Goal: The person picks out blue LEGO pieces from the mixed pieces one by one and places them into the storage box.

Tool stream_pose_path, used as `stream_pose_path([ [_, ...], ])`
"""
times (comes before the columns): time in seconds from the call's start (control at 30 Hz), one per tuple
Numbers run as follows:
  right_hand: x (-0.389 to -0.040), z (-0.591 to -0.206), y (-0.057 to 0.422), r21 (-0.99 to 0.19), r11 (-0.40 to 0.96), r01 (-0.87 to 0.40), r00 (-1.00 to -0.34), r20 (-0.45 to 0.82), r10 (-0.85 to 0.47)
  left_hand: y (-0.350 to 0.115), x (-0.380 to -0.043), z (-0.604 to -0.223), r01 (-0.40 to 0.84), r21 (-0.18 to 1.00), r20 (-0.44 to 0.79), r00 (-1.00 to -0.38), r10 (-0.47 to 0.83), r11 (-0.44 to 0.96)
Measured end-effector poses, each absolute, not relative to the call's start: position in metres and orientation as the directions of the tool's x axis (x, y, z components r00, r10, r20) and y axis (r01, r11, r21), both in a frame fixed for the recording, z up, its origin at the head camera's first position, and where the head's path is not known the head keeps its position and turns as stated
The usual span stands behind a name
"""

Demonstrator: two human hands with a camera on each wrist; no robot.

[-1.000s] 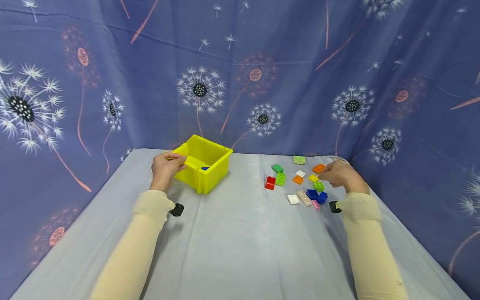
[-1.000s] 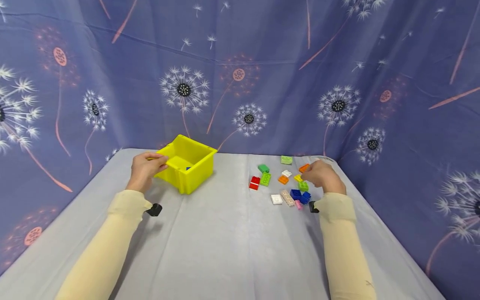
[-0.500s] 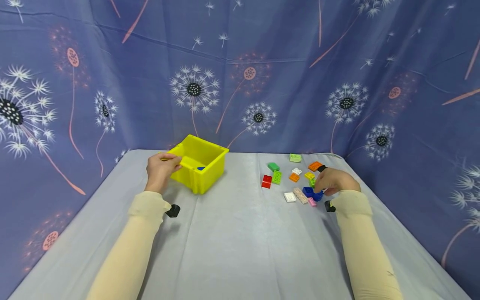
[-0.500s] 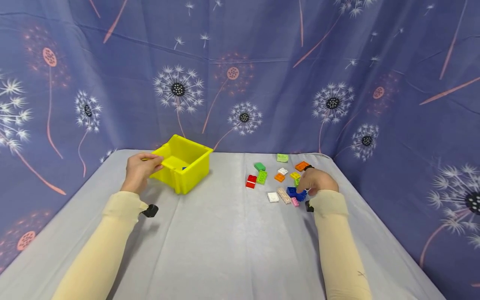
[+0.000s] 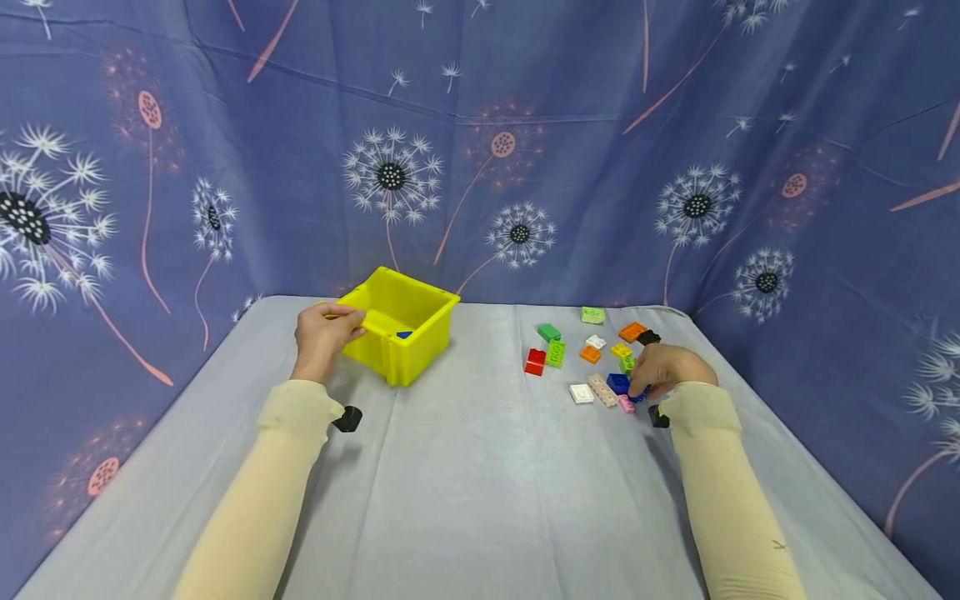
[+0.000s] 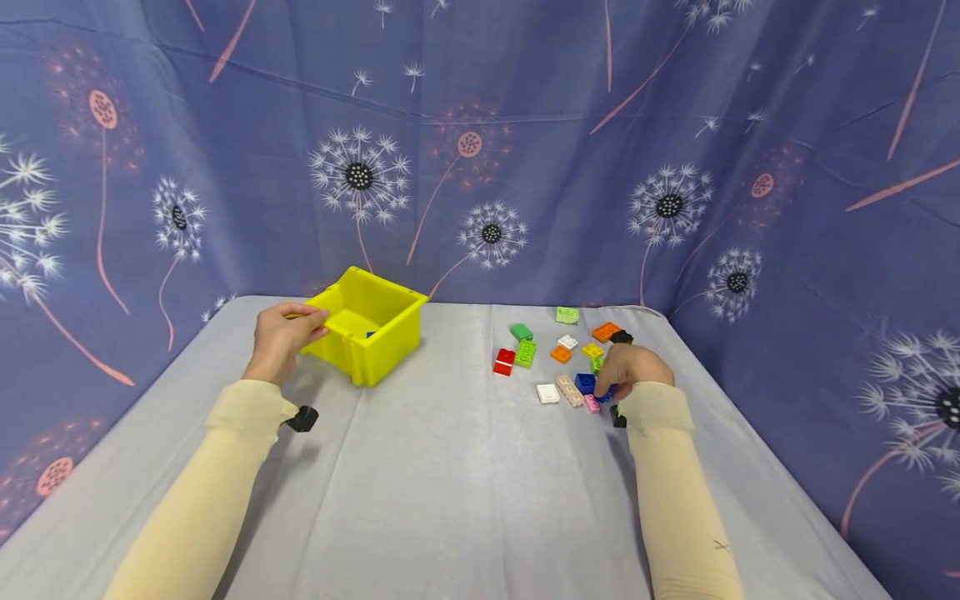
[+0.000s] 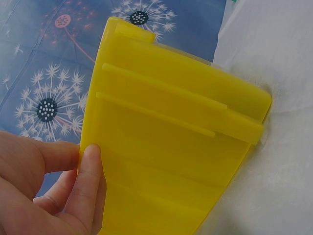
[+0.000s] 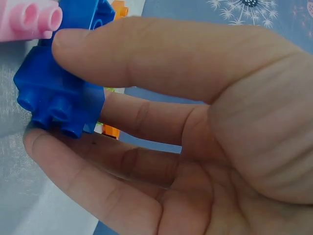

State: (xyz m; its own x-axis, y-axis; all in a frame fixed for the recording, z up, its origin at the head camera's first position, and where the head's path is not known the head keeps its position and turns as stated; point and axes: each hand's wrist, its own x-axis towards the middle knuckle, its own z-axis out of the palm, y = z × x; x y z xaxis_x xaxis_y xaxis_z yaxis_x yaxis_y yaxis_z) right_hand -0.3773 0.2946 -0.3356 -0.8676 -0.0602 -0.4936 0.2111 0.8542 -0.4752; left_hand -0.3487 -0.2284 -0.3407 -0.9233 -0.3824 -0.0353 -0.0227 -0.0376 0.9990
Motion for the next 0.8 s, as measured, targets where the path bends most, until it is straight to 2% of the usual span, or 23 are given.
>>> stream_pose_path([
  [0.37, -0.378, -0.333, 0.295, -0.426, 0.886, 0.183, -0.880, -0.473, -0.046, -0.228, -0.350, -0.341, -0.027, 0.999, -0.035, -0.920, -0.390, -0.026],
  [0.8, -0.372, -0.306, 0.295, -0.428, 0.903, 0.028, -0.922, -0.359, -0.142, -0.229, -0.350, -0.342, -0.022, 0.999, -0.035, -0.919, -0.392, -0.037],
])
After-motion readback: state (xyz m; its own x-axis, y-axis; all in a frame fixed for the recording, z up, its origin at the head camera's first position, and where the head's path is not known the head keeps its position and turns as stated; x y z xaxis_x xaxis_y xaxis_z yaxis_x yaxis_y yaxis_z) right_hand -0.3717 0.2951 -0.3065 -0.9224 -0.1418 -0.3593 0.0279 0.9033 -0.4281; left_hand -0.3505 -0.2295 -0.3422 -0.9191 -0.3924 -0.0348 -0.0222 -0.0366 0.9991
